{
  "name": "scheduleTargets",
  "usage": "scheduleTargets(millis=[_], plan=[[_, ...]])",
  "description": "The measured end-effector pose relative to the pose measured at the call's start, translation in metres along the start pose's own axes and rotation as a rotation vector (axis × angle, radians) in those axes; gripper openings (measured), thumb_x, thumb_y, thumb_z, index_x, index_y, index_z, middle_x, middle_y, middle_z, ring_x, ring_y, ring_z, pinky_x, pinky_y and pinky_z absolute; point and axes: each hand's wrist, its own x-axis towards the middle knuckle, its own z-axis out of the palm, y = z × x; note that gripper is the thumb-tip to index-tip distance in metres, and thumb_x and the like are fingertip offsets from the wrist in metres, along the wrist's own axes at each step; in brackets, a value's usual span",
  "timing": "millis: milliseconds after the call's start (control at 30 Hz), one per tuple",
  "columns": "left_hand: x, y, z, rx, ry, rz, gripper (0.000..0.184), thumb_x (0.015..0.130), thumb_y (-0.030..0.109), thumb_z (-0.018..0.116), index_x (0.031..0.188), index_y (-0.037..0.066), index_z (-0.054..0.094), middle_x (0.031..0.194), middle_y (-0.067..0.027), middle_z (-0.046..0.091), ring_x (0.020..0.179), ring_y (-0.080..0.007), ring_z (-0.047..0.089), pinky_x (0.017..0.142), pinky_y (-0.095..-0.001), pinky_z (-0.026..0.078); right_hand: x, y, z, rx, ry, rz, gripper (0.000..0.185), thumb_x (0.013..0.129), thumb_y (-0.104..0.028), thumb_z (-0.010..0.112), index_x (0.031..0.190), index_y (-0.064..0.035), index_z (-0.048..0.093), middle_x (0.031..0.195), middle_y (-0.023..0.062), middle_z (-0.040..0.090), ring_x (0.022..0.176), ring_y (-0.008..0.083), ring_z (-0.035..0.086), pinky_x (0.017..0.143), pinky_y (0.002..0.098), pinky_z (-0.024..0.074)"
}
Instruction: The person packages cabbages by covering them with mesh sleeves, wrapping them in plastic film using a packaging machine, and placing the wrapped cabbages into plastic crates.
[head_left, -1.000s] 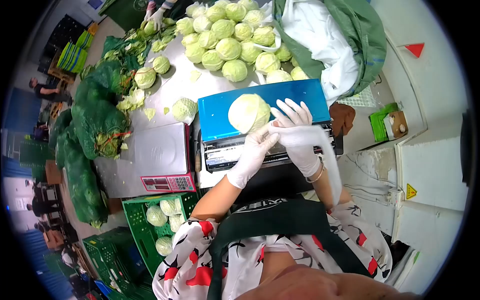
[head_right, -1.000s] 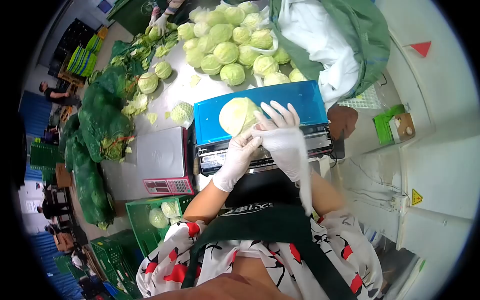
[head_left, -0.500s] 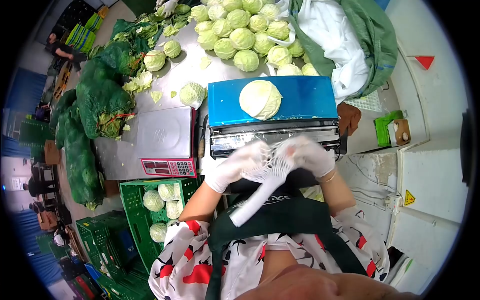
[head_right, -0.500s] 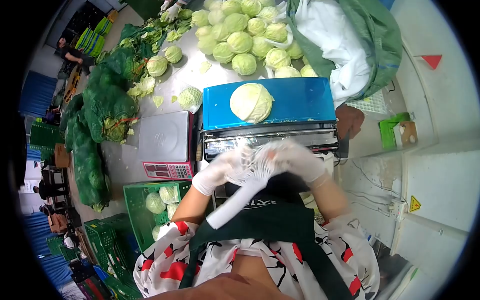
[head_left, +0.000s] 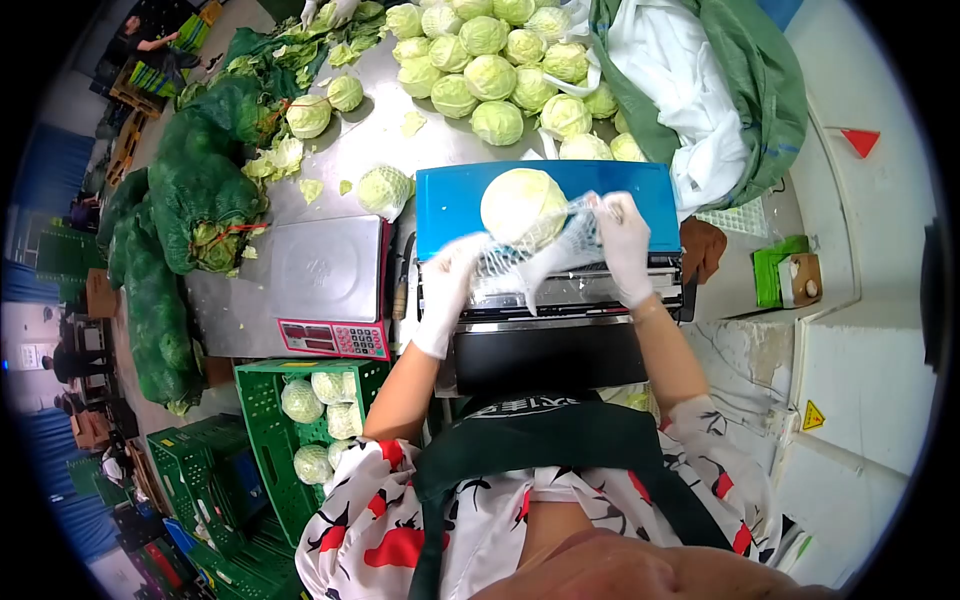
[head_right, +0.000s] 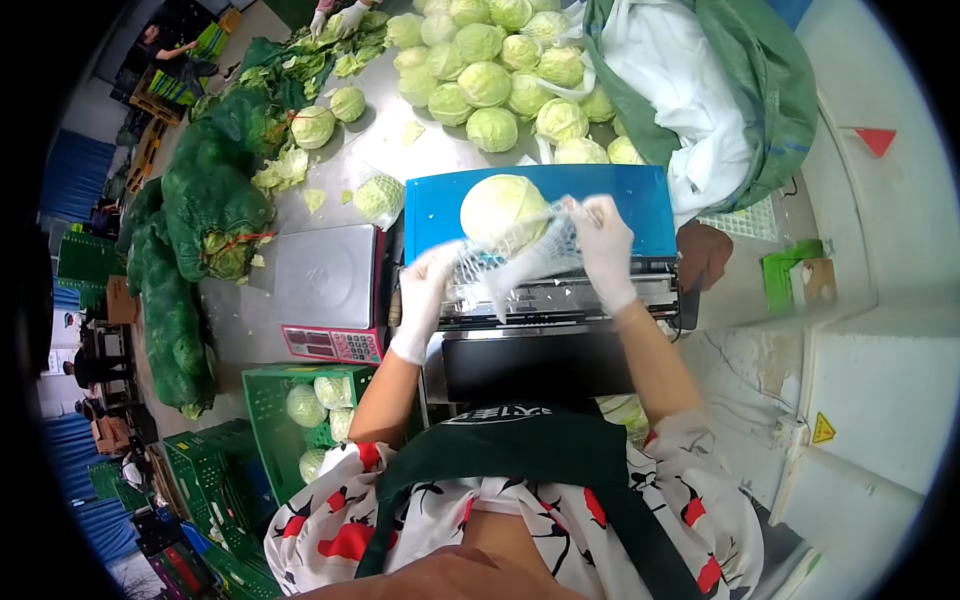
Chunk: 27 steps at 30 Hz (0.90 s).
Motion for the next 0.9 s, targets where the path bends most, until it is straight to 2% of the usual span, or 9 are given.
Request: scheduleTargets(millis=[100,133,167,267,467,533,633,800,900], plan=[[0.058,-0.021,0.009,0.081,0.279,0.206,0.029,0.096,0.015,0.054,0.110,-0.007,0.067,0.104,-0.0137,0.071,0.091,-0.0165,0.065,0.083,-0.0275,0.049,0.038,0.005,0.036,-0.032,0.080,-0.167,0.026,0.095,-0.026,0.065,0.108,-0.0034,0.065,0.089,0.0192,0.069,0.078,0.0300,0.067,0.071,0.0358,0.0512],[0.084,-0.042,0.001,0.048,0.179,0.038,0.033,0.097,0.018,0.047,0.106,-0.007,0.066,0.099,-0.0156,0.070,0.092,-0.0200,0.064,0.084,-0.0293,0.049,0.049,0.008,0.047,0.045,0.114,-0.324,0.039,0.100,-0.034,0.057,0.105,0.0033,0.065,0.085,0.0150,0.069,0.066,0.0190,0.055,0.066,0.0347,0.0475],[0.097,-0.045,0.006,0.009,0.127,-0.179,0.037,0.099,0.022,0.045,0.104,-0.007,0.067,0.095,-0.0152,0.070,0.092,-0.0201,0.064,0.081,-0.0301,0.049,0.059,0.016,0.052,-0.029,0.013,-0.160,0.043,0.100,-0.037,0.056,0.101,0.0043,0.066,0.084,0.0163,0.069,0.066,0.0207,0.055,0.066,0.0359,0.0469],[0.122,-0.063,0.018,-0.084,0.158,-0.164,0.043,0.102,0.031,0.043,0.103,-0.004,0.068,0.095,-0.0132,0.070,0.091,-0.0185,0.064,0.077,-0.0326,0.050,0.078,0.036,0.060,-0.124,-0.138,0.153,0.063,0.101,-0.051,0.049,0.083,0.0076,0.065,0.071,0.0168,0.067,0.067,0.0211,0.057,0.065,0.0372,0.0439],[0.087,-0.011,0.036,-0.927,-0.194,-0.534,0.051,0.105,0.038,0.032,0.139,0.003,0.047,0.128,-0.0157,0.062,0.111,-0.0311,0.064,0.098,-0.0435,0.052,0.048,0.003,0.060,0.213,-0.167,0.109,0.050,0.101,-0.041,0.054,0.091,0.0062,0.068,0.076,0.0101,0.069,0.072,0.0117,0.059,0.068,0.0310,0.0476],[0.072,0.012,0.040,-0.915,-0.213,-0.639,0.051,0.105,0.037,0.030,0.137,0.003,0.049,0.131,-0.0172,0.060,0.116,-0.0320,0.061,0.100,-0.0443,0.051,0.052,-0.012,0.048,0.260,-0.285,0.071,0.041,0.099,-0.033,0.060,0.095,0.0067,0.069,0.080,0.0072,0.071,0.073,0.0062,0.056,0.066,0.0273,0.0469],[0.066,0.005,0.042,-0.929,-0.252,-0.647,0.049,0.101,0.032,0.032,0.134,0.001,0.053,0.131,-0.0193,0.060,0.117,-0.0336,0.061,0.104,-0.0454,0.048,0.091,-0.007,0.030,0.619,-0.674,0.440,0.027,0.095,-0.024,0.065,0.104,0.0013,0.071,0.086,0.0010,0.071,0.067,0.0076,0.062,0.062,0.0234,0.0475],[0.084,0.017,0.046,-0.937,-0.113,-0.582,0.043,0.093,0.022,0.041,0.120,-0.005,0.060,0.120,-0.0202,0.066,0.109,-0.0318,0.065,0.098,-0.0421,0.052,0.087,0.017,-0.004,0.528,-0.583,0.280,0.051,0.094,-0.027,0.063,0.135,0.0016,0.053,0.131,0.0120,0.057,0.124,0.0173,0.052,0.105,0.0312,0.0410],[0.107,0.005,0.042,-0.676,-0.133,-0.462,0.036,0.086,0.011,0.047,0.113,-0.007,0.062,0.114,-0.0193,0.067,0.106,-0.0295,0.065,0.093,-0.0378,0.053,0.045,0.010,0.011,0.393,-0.439,-0.075,0.057,0.092,-0.025,0.064,0.140,0.0020,0.049,0.137,0.0127,0.053,0.128,0.0201,0.049,0.109,0.0327,0.0374]])
